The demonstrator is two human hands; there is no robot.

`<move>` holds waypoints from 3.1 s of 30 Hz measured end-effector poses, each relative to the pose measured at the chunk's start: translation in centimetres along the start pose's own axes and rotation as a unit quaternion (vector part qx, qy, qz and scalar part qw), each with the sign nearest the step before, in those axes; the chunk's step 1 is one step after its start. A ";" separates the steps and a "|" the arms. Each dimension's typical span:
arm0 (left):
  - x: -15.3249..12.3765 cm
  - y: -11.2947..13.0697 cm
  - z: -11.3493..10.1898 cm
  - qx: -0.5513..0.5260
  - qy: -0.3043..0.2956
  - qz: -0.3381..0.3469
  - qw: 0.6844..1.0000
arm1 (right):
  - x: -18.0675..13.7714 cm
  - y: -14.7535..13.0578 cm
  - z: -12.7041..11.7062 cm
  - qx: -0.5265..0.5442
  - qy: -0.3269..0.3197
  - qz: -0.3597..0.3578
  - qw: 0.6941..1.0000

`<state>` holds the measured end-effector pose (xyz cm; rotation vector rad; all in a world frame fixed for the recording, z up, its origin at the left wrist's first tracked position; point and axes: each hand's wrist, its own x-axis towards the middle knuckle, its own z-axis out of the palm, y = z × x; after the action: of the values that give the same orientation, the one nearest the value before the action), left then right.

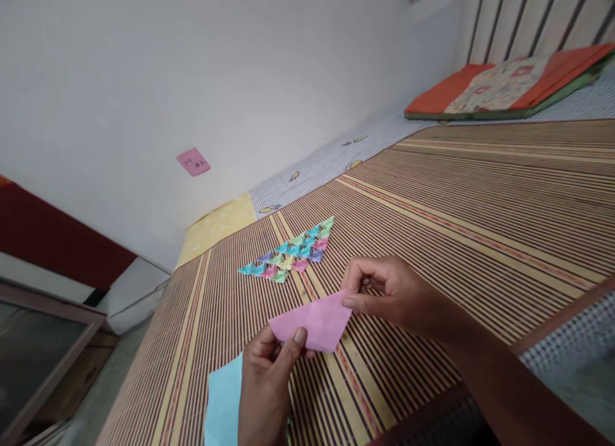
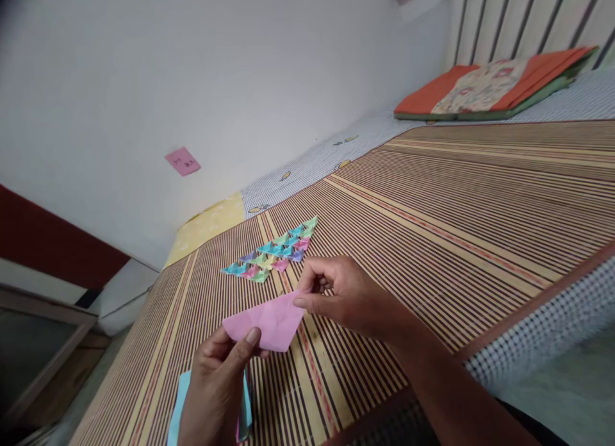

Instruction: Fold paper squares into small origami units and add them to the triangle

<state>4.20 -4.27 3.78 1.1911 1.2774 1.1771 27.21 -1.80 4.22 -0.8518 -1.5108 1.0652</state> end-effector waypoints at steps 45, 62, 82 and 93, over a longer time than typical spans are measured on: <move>0.4 -0.6 0.8 -0.111 -0.061 -0.029 0.992 | 0.1 2.9 2.6 0.218 -0.153 0.091 0.960; 0.4 -0.8 0.2 0.010 -0.048 -0.009 0.999 | 0.9 3.2 -0.6 0.043 0.132 0.050 0.989; 0.1 0.1 0.9 0.199 -0.151 0.024 0.968 | -0.1 1.2 2.5 -0.060 -0.058 0.025 0.996; 2.4 -2.0 -0.8 -0.126 0.042 0.017 0.991 | 1.2 2.5 2.3 0.162 0.186 0.075 0.966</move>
<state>3.22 -2.02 1.68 0.9905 1.1350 1.3809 24.66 -0.27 2.20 -0.8841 -0.9400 1.1482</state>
